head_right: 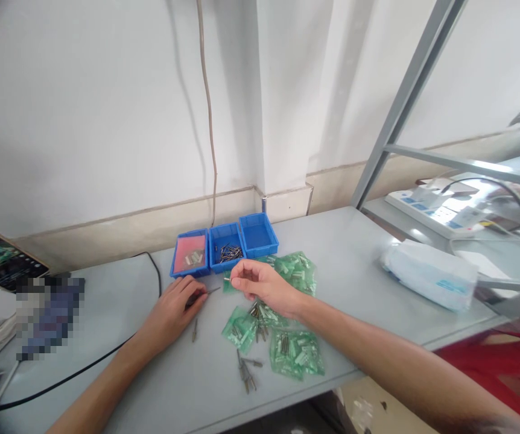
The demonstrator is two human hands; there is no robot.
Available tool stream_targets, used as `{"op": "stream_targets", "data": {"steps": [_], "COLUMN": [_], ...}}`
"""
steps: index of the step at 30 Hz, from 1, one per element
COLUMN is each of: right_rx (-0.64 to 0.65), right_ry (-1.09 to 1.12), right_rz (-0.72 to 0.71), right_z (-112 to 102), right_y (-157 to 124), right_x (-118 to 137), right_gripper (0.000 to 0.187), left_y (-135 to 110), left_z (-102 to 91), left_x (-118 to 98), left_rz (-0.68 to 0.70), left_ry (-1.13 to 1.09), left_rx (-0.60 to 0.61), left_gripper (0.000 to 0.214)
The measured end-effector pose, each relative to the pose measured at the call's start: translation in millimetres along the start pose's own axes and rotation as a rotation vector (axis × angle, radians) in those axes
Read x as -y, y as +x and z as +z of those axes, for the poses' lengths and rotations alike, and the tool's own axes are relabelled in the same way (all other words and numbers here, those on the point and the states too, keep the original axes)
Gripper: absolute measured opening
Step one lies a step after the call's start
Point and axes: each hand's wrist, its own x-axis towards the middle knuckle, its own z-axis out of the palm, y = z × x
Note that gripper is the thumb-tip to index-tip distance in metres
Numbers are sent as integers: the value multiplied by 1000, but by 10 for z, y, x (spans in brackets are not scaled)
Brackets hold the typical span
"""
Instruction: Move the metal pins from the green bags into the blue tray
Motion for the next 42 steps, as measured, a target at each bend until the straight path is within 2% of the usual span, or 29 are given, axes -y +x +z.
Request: {"op": "stream_targets", "data": {"steps": [13,31,36,42], "right_rx": [102,95,-30,-373], "right_ry": [120,127,46,-393], "right_rz": [78,55,15,-249], "right_z": [-10,7,-16,-78], "right_y": [-13,-7,30,66], "right_x": [35,9,40,42], "right_gripper": [37,31,36,24], "left_y": [1,0,9,12], "left_z": [26,15,18,8], "left_x": [23,8,10,0], "left_rz": [13,-2,-2,-10], "left_ry": [1,7,-7,-21], "left_rx": [-25,-7,-7,-9], "left_gripper": [19,19,19,20]}}
